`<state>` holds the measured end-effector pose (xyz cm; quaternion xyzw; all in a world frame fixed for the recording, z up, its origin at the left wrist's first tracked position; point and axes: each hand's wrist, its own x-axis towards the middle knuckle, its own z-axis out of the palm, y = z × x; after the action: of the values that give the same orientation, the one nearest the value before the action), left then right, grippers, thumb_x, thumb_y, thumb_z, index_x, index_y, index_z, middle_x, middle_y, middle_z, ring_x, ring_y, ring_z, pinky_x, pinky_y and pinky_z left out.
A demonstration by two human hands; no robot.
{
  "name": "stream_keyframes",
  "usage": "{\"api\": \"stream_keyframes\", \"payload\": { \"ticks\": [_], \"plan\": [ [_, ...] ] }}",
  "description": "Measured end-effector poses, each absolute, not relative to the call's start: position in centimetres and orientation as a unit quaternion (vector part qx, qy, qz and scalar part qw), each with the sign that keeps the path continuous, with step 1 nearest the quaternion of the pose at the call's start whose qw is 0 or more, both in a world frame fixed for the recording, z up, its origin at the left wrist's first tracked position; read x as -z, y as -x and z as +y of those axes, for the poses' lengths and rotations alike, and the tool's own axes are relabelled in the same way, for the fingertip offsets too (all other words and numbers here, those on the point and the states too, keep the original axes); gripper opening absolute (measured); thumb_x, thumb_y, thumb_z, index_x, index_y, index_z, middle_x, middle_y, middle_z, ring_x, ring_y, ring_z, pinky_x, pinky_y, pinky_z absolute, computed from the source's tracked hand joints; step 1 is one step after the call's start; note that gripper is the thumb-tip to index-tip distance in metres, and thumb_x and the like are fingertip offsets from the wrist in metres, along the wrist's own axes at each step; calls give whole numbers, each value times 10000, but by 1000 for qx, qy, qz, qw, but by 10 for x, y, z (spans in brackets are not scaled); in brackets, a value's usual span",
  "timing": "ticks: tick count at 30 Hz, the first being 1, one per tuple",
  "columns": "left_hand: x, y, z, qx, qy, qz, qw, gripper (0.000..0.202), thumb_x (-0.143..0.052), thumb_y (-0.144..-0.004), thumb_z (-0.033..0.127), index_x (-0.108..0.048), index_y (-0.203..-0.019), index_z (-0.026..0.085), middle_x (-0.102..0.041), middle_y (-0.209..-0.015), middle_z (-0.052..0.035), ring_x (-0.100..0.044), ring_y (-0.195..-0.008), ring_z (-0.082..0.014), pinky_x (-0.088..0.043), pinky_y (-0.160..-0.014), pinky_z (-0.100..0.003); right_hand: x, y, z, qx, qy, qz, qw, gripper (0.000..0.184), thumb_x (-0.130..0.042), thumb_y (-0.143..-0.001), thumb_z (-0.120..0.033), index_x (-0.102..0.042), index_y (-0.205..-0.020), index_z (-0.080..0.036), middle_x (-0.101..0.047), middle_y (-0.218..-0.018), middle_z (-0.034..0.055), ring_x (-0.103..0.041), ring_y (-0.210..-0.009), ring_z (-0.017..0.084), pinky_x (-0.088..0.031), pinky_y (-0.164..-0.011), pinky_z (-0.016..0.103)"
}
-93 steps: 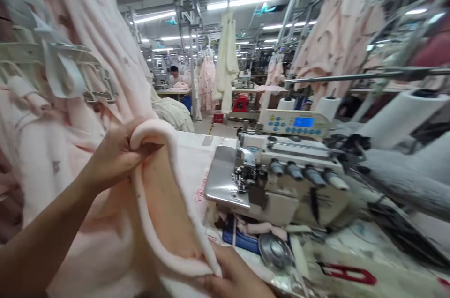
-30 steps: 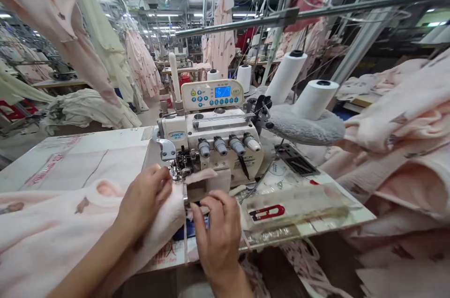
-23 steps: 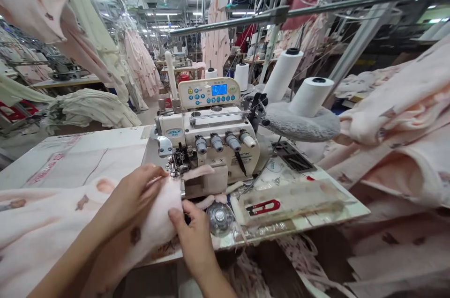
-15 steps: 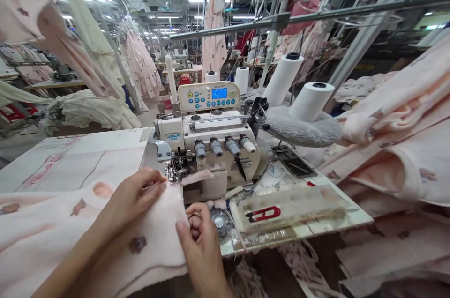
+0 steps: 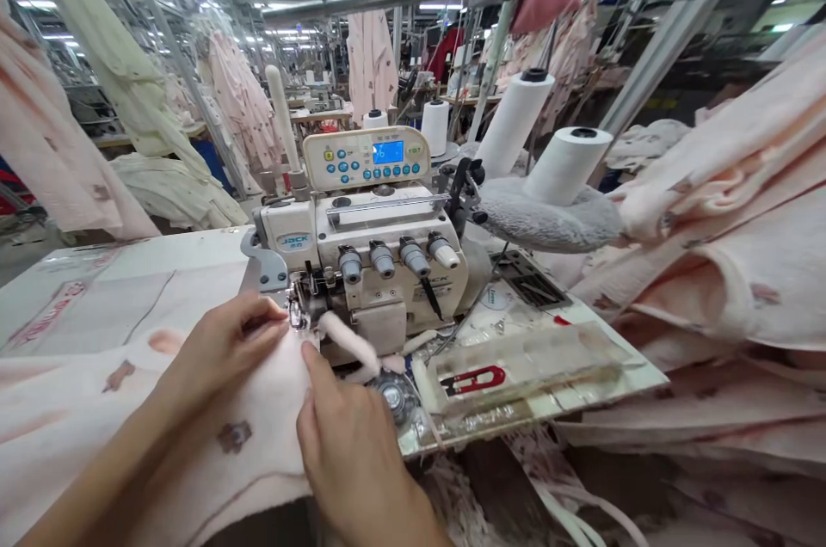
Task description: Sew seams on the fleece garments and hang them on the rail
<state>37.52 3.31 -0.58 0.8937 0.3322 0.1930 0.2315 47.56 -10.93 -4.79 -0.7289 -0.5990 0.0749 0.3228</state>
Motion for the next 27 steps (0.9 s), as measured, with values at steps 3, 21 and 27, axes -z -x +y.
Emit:
{"api": "stream_keyframes", "payload": {
  "ticks": [3, 21, 27],
  "plan": [
    [5, -377, 34, -192, -895, 339, 216, 152, -463, -786, 277, -586, -739, 201, -593, -767, 0, -562, -715, -159, -405, -641, -269, 46, -477, -107, -87, 730, -595, 325, 484, -362, -842, -149, -434, -1320, -179, -706, -753, 59, -640, -580, 215, -417, -511, 271],
    [8, -377, 34, -254, -911, 316, 69, 194, -459, -838, 260, -635, -805, 184, -604, -834, -44, -566, -782, -194, -420, -683, -302, 54, -479, -102, -180, 706, -504, 465, 361, -413, -863, -213, -530, -1204, -237, -662, -730, 11, -583, -584, 164, -395, -548, 249],
    [44, -342, -36, -343, -924, 169, 28, 244, -452, -850, 155, -539, -1077, 167, -600, -1004, -72, -523, -939, -184, -419, -800, -283, 97, -462, -120, -327, 566, -406, 639, 583, -517, -731, -148, -359, -1283, -244, -613, -813, -19, -578, -745, 138, -454, -688, 235]
  ]
}}
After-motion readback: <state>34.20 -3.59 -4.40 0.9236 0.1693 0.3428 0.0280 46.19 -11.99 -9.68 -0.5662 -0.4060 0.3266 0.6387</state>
